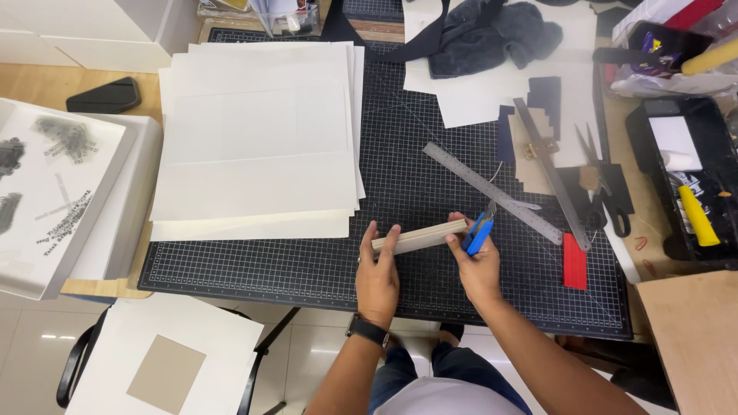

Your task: Cutting cardboard pieces to size using a utility knife and a metal ruler on a cutting mat

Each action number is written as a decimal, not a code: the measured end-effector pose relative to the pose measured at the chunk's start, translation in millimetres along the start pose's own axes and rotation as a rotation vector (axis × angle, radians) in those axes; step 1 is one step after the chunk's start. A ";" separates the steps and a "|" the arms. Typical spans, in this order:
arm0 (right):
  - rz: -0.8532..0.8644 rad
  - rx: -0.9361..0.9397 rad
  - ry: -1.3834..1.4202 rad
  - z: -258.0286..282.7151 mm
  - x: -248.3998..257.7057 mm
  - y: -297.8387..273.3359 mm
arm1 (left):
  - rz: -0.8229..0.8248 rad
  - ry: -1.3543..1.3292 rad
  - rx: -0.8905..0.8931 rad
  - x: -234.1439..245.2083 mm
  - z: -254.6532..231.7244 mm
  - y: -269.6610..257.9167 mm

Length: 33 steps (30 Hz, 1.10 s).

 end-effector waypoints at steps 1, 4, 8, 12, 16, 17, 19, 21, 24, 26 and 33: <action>-0.002 0.000 0.000 5.8 2.4 0.2 | 0.001 0.000 -0.001 -0.4 1.8 -0.4; 0.005 0.147 -0.219 24.2 7.8 2.1 | 0.010 0.047 0.001 -2.7 7.1 -1.5; -0.053 0.280 -0.430 35.0 14.6 8.1 | -0.007 0.057 -0.016 -5.9 11.3 -6.7; 0.046 0.332 -0.650 42.7 2.9 18.0 | -0.011 0.060 -0.008 -5.9 10.5 -3.9; 0.110 0.350 -0.612 74.9 -9.0 17.4 | 0.016 0.072 -0.004 -6.3 14.1 -3.1; 0.139 0.223 -0.422 77.5 -9.4 15.5 | 0.011 0.071 -0.015 -6.0 14.2 -4.2; 0.167 0.102 -0.230 65.5 -2.9 13.8 | 0.002 0.069 -0.029 -6.2 15.8 -4.8; 0.250 0.080 0.024 35.2 9.5 13.1 | 0.020 0.042 -0.035 -8.3 19.0 -6.6; 0.217 -0.052 0.153 7.6 17.7 4.4 | 0.036 0.028 -0.038 -2.3 14.0 -4.9; 0.173 -0.039 0.169 2.7 16.3 3.2 | 0.035 0.033 -0.043 -2.0 14.2 -3.3; 0.089 0.011 0.122 14.5 15.6 4.2 | 0.046 0.061 -0.050 -1.6 14.8 -4.3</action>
Point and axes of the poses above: each hand's wrist, its own y-axis towards the middle knuckle, its own x-axis out of the back of the hand, z = x × y, the point moved 4 cm from there along y, towards the middle knuckle, and after that the axes turned 8 degrees about x, right-handed, at the moved point
